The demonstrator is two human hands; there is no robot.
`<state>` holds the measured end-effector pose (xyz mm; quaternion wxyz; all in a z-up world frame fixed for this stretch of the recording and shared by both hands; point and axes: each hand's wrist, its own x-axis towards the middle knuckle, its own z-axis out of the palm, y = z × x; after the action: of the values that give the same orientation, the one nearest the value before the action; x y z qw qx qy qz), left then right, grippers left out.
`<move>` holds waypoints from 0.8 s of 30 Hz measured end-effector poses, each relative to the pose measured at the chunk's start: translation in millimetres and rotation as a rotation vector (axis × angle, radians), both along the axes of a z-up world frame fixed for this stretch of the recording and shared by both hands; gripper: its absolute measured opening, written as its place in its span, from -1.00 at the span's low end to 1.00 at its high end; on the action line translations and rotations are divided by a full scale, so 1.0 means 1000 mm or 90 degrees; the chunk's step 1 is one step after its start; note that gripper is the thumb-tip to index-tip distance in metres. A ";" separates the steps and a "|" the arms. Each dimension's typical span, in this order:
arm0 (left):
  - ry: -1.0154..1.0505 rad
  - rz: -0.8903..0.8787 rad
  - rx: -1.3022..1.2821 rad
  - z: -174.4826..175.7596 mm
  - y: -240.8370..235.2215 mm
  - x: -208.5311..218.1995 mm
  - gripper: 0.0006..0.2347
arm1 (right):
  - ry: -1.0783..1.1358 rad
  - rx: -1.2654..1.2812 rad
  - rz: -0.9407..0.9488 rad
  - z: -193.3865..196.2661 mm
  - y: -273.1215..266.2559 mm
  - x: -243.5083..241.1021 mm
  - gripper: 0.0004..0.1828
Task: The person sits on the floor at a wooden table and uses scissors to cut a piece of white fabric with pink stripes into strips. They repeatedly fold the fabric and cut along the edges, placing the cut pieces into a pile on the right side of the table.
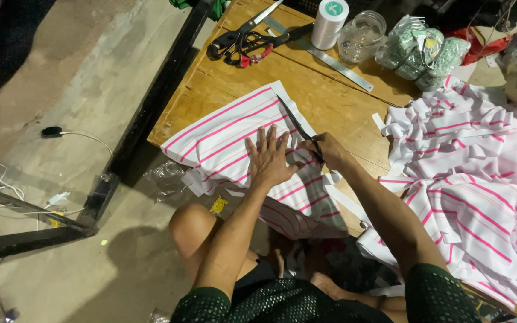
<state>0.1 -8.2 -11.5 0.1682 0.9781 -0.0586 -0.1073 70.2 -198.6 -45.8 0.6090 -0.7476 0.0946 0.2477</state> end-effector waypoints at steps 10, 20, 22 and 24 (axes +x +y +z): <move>0.004 0.010 -0.007 0.006 -0.001 0.000 -0.16 | 0.012 0.006 0.001 0.000 0.007 0.020 -0.66; 0.007 0.004 -0.005 0.007 -0.001 0.001 -0.18 | 0.011 0.020 0.008 -0.002 0.009 0.026 -0.70; 0.006 0.004 -0.007 0.008 -0.001 0.001 -0.19 | 0.019 0.010 0.006 0.005 0.013 0.029 -0.69; 0.006 0.006 0.001 0.011 -0.001 0.000 -0.26 | 0.015 0.011 0.018 -0.004 0.014 0.040 -0.67</move>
<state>0.4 -9.5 -0.3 0.1682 0.9780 -0.0531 -0.1112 109.7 -185.0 -50.0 0.6104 -0.7408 0.0891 0.2657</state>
